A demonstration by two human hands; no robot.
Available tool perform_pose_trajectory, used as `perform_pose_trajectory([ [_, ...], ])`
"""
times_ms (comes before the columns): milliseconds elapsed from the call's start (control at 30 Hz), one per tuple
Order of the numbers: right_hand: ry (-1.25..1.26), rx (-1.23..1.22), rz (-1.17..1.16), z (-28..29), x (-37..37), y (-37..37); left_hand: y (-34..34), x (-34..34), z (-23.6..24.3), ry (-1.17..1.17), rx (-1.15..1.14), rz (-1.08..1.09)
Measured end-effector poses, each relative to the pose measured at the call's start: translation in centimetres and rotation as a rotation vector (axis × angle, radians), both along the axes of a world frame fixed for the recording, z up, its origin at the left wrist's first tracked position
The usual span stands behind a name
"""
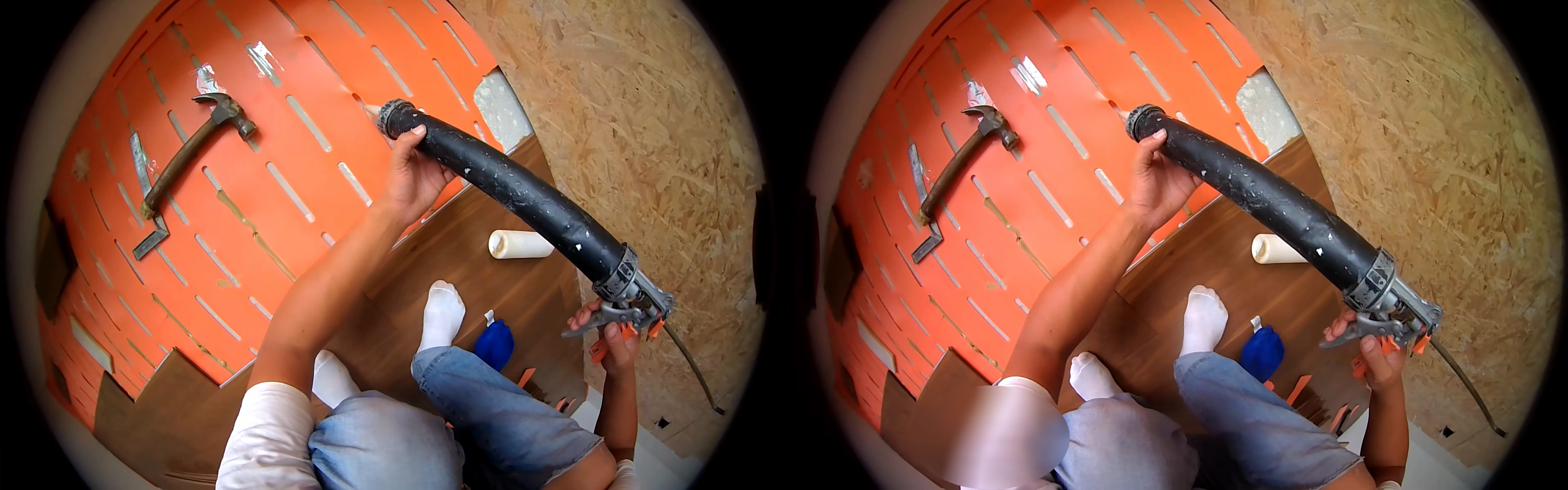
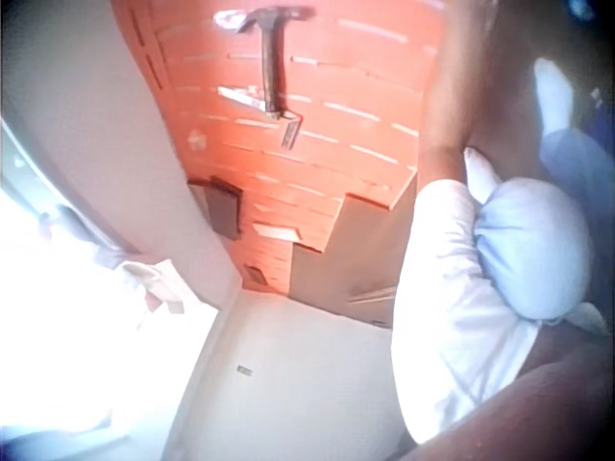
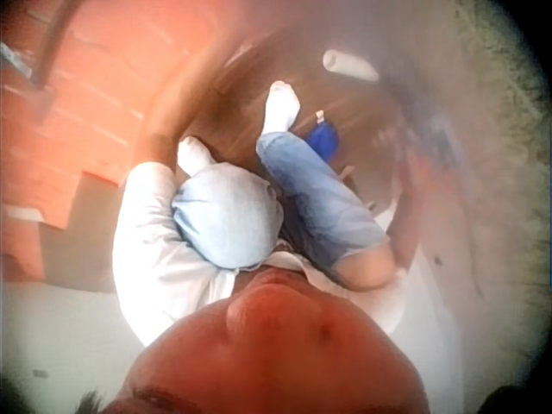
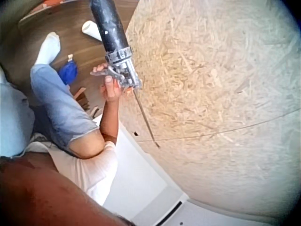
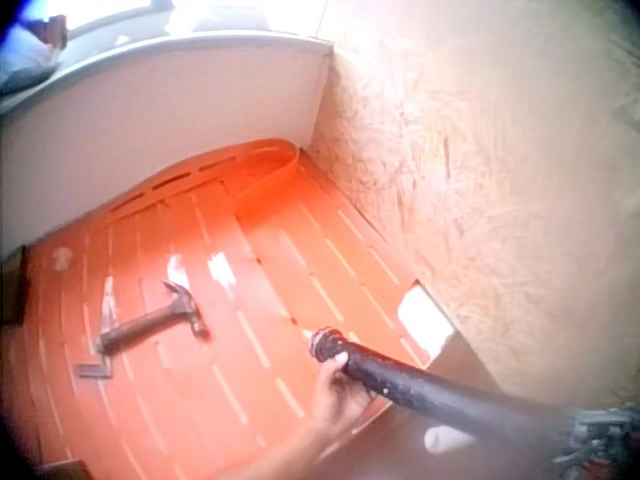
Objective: The person applies adhesive to wood floor planks and fits them into place on an orange underlayment, using a hammer to secure them.
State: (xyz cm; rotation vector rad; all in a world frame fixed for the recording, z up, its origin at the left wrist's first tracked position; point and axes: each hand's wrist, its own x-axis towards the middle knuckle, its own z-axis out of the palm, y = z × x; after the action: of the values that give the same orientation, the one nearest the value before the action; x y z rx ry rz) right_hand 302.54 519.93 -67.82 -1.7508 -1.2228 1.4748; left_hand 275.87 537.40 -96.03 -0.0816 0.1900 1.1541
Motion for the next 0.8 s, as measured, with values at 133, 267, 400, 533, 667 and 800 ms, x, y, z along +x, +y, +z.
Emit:
perform_pose_trajectory([
  [133,0.025,0.007,0.009,-1.5,0.0,0.7,0.6,0.1,-1.9,-0.076,-0.017,0.031],
  [267,0.052,-0.003,-0.011,-1.7,1.2,-0.2,-0.7,0.8,-2.6,-0.091,-0.06,0.019],
  [400,-0.058,-0.038,-0.038,-0.8,1.8,-2.0,-2.3,2.2,-2.6,-0.1,-0.048,-0.009],
  [533,-0.085,-0.05,-0.066,-0.1,2.7,-3.8,-4.1,3.0,-2.4,-0.114,-0.077,-0.032],
  [667,-0.128,-0.044,-0.087,0.6,2.9,-5.7,-5.5,3.7,-2.0,-0.118,-0.088,-0.073],
  [800,-0.085,-0.032,-0.111,1.2,2.7,-7.1,-6.3,3.8,-1.5,-0.121,-0.082,-0.093],
])
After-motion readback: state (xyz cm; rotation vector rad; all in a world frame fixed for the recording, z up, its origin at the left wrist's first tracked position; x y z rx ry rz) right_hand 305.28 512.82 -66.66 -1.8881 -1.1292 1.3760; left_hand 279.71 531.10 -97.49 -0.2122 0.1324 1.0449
